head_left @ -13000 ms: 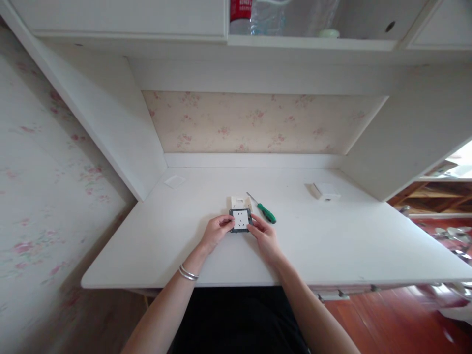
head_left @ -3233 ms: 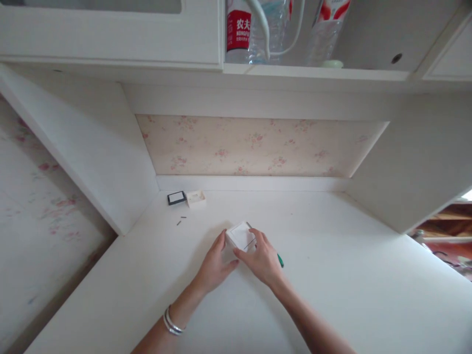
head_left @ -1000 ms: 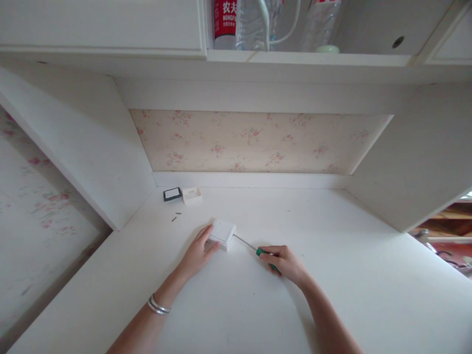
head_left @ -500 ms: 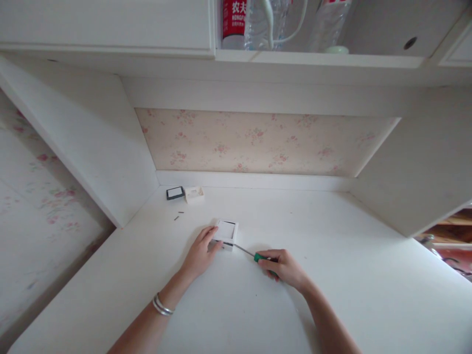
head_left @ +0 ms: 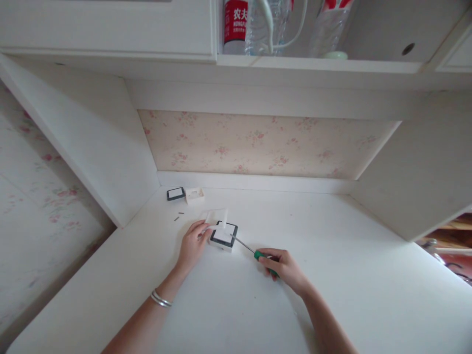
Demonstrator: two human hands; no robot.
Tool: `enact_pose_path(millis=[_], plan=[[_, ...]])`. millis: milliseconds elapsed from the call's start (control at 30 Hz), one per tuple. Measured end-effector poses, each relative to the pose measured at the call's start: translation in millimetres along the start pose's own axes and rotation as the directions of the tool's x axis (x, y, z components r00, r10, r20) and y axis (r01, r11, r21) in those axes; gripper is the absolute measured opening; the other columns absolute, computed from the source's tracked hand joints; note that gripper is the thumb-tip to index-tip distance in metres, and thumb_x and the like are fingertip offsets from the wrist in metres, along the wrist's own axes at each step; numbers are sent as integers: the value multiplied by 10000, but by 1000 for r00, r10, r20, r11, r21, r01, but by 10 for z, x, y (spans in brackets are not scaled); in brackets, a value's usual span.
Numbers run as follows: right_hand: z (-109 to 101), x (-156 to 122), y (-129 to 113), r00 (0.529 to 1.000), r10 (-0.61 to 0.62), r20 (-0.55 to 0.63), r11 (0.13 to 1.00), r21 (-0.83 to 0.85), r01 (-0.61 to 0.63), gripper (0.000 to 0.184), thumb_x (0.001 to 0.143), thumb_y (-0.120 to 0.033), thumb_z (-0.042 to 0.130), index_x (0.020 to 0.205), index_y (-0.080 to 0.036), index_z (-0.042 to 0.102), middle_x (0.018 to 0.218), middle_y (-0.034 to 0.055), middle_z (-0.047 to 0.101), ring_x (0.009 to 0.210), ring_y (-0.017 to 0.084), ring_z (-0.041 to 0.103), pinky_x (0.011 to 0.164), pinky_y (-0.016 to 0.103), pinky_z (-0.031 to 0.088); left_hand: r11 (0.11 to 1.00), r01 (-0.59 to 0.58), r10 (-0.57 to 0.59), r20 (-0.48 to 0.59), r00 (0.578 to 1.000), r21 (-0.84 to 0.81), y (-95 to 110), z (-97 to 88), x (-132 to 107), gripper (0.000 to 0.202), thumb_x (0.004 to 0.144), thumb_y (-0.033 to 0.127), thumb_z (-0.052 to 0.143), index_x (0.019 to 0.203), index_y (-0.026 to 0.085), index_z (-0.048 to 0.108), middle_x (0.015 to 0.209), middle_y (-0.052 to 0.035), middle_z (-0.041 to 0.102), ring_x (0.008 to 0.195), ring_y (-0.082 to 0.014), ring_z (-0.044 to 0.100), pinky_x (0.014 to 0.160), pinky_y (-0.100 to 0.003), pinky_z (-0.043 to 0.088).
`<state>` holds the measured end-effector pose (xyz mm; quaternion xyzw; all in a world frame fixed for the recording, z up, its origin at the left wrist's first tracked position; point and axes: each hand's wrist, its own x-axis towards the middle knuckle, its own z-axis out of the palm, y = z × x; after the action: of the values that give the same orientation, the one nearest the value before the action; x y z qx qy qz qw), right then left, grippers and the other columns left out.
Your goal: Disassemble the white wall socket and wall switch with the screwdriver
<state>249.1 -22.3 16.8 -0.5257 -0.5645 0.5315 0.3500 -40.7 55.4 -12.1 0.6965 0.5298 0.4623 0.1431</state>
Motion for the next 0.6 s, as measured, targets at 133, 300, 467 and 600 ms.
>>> enact_pose_path(millis=[133,300,467,600], plan=[[73,60,28,996,24,-82,998,65,-19,433,730,-468,619,1001,-137,680,532,-5,551,462,104,465,433,218,362,987,-50,47,25,999,150,-63,-4,316,298,886,397,475,1006,197,659,1103,-70,618,1006,-183,588,835,-285,515],[124,149,121,984,16,-179,992,123,7,441,719,-473,613,998,-136,674,509,-17,533,461,111,473,451,229,372,927,-122,72,152,986,354,-209,116,814,250,882,340,496,996,197,667,1048,-61,642,1025,-196,564,965,-324,419],[119,172,181,983,3,-186,996,92,14,435,740,-480,588,1011,-149,667,505,-23,534,441,104,455,446,229,358,903,-164,69,243,968,398,-379,351,1155,187,854,289,539,907,197,693,1040,-88,630,1032,-232,549,969,-360,385],[118,172,184,985,10,-170,998,68,2,442,752,-491,574,1024,-155,660,507,-23,541,433,101,452,440,229,342,899,-200,76,313,947,388,-495,566,1323,175,852,250,540,937,181,676,1048,-88,608,1012,-201,562,954,-320,398]])
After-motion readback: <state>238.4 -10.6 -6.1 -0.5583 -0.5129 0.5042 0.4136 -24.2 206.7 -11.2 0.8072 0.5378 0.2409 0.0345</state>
